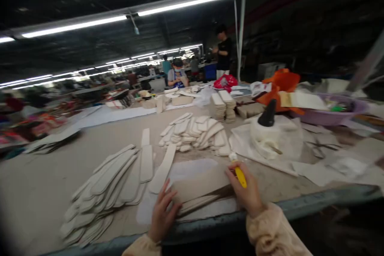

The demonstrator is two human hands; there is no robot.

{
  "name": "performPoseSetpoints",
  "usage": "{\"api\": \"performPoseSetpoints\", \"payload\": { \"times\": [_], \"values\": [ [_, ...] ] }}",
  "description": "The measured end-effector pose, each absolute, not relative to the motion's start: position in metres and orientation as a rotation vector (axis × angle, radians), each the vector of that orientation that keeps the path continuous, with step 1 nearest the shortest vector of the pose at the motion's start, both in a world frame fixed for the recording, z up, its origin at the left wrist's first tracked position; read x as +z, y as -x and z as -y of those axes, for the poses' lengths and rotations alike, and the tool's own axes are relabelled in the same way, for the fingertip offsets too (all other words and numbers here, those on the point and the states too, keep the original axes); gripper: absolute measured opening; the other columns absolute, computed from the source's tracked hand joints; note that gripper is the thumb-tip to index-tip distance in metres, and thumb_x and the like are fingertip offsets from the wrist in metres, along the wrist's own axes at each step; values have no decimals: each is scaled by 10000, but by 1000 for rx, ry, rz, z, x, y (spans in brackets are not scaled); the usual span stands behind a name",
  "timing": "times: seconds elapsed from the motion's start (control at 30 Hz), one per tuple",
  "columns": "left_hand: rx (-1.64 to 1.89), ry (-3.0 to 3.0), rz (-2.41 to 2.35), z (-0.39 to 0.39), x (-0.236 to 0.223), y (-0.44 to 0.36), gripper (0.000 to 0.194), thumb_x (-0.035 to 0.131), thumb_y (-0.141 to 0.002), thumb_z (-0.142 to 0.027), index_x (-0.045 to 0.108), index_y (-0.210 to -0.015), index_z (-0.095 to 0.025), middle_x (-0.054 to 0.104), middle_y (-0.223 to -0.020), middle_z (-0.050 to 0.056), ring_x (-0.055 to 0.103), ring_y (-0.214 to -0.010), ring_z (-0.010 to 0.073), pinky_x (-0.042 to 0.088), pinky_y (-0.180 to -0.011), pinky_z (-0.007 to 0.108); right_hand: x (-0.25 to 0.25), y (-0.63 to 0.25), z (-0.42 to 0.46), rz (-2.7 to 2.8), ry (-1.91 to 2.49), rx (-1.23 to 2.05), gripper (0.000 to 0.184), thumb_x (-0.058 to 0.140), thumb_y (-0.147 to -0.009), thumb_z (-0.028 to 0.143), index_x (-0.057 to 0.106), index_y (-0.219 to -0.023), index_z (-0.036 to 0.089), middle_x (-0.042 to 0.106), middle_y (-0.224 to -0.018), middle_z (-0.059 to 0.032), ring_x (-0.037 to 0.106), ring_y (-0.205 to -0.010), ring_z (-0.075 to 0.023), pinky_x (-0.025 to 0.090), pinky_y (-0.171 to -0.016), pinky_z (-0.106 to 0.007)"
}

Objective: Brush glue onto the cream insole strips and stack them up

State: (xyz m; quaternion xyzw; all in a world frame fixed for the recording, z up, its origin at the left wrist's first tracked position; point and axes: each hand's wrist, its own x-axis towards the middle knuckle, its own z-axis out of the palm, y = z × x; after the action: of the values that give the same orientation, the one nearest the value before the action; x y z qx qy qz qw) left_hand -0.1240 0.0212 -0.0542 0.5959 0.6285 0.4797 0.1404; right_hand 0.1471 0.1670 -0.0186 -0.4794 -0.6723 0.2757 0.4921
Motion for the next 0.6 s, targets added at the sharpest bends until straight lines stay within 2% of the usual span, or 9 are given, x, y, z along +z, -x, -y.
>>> {"api": "performPoseSetpoints", "payload": {
  "times": [0.07,0.13,0.2,0.27,0.33,0.47,0.53,0.6],
  "values": [
    [1558,-1466,-1788,-28,-57,131,281,653,-767,-289,664,-1039,-219,407,-1453,115,520,-1214,280,480,-982,417,-15,-147,-169,1513,1120,775,330,631,-766,520,521,-893,235,639,-851,-42,629,-761,-219,530,-704,-367],
    [1670,-1115,-1746,-30,-50,132,387,701,-729,-319,643,-1099,-224,485,-1394,106,597,-1105,243,526,-900,347,-7,-137,-174,1386,1087,847,327,659,-750,486,502,-874,227,633,-855,-36,617,-754,-194,523,-685,-328],
    [1742,-776,-1658,-30,-35,129,532,740,-695,-324,585,-1197,-234,632,-1212,75,644,-986,189,534,-849,288,2,-129,-176,1270,1047,917,339,698,-722,452,488,-864,228,628,-845,-26,609,-731,-173,517,-662,-300],
    [1798,-541,-1520,-31,-15,125,604,768,-668,-311,558,-1229,-232,710,-970,25,660,-879,141,529,-811,241,10,-129,-175,1193,1005,978,350,734,-697,410,480,-861,235,626,-834,-10,604,-723,-154,511,-663,-278],
    [1835,-425,-1391,-31,4,121,541,788,-643,-293,611,-1147,-205,714,-870,10,658,-835,123,526,-788,220,18,-134,-173,1143,966,1023,353,756,-684,371,477,-858,242,627,-825,5,599,-722,-137,504,-668,-256],
    [1815,-380,-1325,-30,32,117,364,808,-603,-308,676,-911,-166,716,-885,38,654,-828,165,545,-746,272,27,-145,-172,1085,919,1051,374,768,-673,351,466,-868,246,632,-803,14,592,-689,-122,498,-643,-241],
    [1802,-402,-1367,-29,37,116,340,819,-574,-329,672,-833,-165,702,-808,23,637,-736,153,536,-628,242,29,-148,-172,1090,938,1017,383,766,-669,368,469,-875,243,637,-814,3,598,-692,-129,505,-646,-256],
    [1771,-458,-1444,-29,36,116,327,824,-555,-339,661,-774,-160,668,-743,-4,577,-614,108,469,-501,188,27,-150,-173,1122,974,978,375,753,-677,390,479,-883,237,643,-838,-12,606,-712,-140,512,-664,-275]
  ]
}}
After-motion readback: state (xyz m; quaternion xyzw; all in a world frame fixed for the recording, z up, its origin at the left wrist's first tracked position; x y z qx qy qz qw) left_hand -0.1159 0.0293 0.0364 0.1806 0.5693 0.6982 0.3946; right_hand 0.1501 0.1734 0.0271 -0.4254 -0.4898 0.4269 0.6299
